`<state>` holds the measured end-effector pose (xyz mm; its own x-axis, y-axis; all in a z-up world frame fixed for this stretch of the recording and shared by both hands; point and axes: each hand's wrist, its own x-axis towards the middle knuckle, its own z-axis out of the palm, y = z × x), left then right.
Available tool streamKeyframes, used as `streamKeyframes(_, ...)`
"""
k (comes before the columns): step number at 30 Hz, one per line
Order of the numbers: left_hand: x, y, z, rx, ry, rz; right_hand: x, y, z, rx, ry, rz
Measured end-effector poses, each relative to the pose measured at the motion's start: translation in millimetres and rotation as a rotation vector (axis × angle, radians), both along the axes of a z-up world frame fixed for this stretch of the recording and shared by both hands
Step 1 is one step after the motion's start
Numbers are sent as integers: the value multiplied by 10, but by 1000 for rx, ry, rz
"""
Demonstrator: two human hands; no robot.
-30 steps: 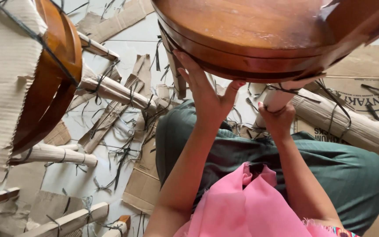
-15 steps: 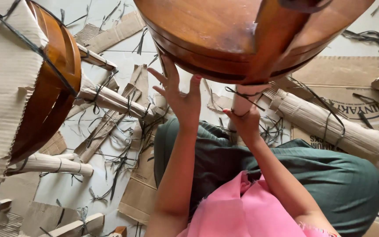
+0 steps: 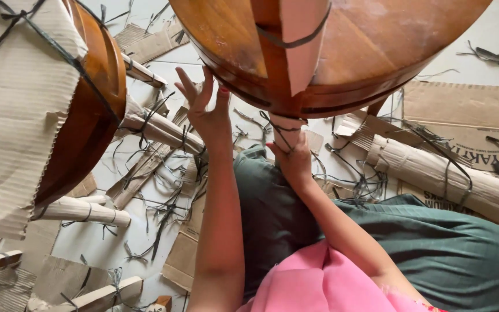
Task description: Wrapping wooden furniture legs with protective cardboard and securing them with plastic ties.
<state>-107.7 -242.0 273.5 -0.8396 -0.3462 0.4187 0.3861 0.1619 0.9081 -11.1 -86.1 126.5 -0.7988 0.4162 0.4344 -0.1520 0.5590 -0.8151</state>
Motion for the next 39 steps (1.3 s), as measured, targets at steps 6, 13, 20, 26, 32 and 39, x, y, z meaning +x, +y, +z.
streamKeyframes(6, -90, -143, 153, 109, -10, -93, -135, -261, 185, 57, -115, 72)
streamKeyframes(13, 140, 92, 68, 156, -25, -50, -138, -55, 240, 35, -296, 243)
streamKeyframes(20, 1151, 950, -555, 166, -135, -61, -3, 1312, 202, -149, -187, 8)
streamKeyframes(26, 627, 1112, -1279, -145, -257, 33, -683, 2243, 308, -367, -99, -108)
streamKeyframes(32, 509, 974, -730, -210, -241, 57, -845, 2581, 437, -558, -16, 220)
streamKeyframes(39, 581, 728, -698, 94, -86, -93, -353, 2233, 893, -351, 9, 202)
